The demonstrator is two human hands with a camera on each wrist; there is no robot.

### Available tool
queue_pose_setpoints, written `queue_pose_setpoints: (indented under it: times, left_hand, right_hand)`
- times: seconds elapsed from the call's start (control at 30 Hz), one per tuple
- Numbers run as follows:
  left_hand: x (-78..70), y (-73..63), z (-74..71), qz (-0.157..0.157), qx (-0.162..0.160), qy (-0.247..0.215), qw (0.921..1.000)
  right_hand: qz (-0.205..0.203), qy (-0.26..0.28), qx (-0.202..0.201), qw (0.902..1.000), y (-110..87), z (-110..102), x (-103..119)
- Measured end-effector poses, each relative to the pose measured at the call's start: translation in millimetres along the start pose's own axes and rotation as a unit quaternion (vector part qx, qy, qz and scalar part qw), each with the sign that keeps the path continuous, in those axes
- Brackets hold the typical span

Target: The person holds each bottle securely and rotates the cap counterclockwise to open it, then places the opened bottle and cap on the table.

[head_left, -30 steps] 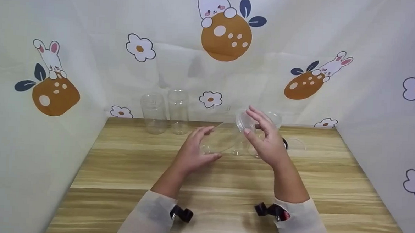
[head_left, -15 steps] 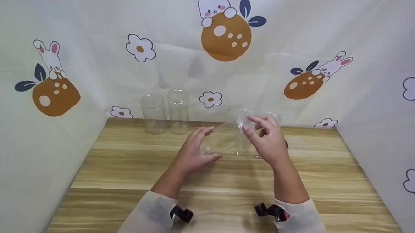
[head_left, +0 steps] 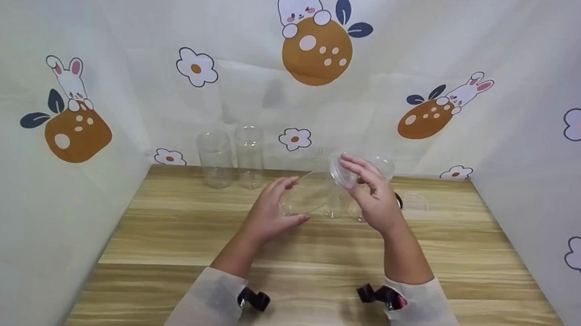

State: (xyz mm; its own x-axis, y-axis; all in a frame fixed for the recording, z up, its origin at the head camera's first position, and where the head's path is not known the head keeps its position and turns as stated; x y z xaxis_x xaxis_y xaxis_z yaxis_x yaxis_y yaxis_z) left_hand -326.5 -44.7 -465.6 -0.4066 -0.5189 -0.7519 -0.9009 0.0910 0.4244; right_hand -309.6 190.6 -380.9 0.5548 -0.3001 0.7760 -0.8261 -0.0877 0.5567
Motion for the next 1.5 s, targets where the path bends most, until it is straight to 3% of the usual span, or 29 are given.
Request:
queue_pose_setpoints:
  times: [0.17,0.3,0.57,0.83,1.07,1.5]
  left_hand:
    - [-1.3,0.5,-1.1,0.006,-0.003,-0.003,1.0]
    - [-2.7,1.0,-1.8,0.007,-0.002,-0.004,1.0]
    - [-3.5,-0.1,-0.8,0.001,0.006,-0.002,1.0]
    - [-3.0,-0.4,0.1,0.005,0.009,0.005,0.9999]
    - [-2.4,-0.9,1.4,0.011,0.008,0.01,0.9999]
    - [-1.2,-0.6,1.2,0.005,0.007,0.005,0.9999]
  right_hand:
    - [0.006,-0.003,0.0,1.0,0.7,-1,-1]
    - [0.018,-0.019,-0.023,0.9994,2.2,-4,-2]
    - [0.076,-0.083,-0.069,0.9913,3.6,-10,-10]
    - [0.098,-0.108,-0.064,0.9873,3.7,-9,-12]
    - [0.088,-0.09,-0.041,0.9912,3.2,-7,-11]
    - [0.027,-0.017,-0.011,0.9994,2.2,-1,-3]
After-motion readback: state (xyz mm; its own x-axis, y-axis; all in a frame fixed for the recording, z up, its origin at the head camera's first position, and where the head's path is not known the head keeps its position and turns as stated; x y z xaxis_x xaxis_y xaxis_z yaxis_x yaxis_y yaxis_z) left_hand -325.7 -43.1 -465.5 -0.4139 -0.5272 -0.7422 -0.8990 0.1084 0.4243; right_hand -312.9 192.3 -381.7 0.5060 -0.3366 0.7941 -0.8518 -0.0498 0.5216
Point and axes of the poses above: each hand's wrist, its own y-axis towards the middle knuckle, its own z-axis out of the palm, x = y × z, the point moved 6 cm from there along y, towards the middle knuckle, and after that the axes turned 7 degrees about -x, right-handed, at the moved point
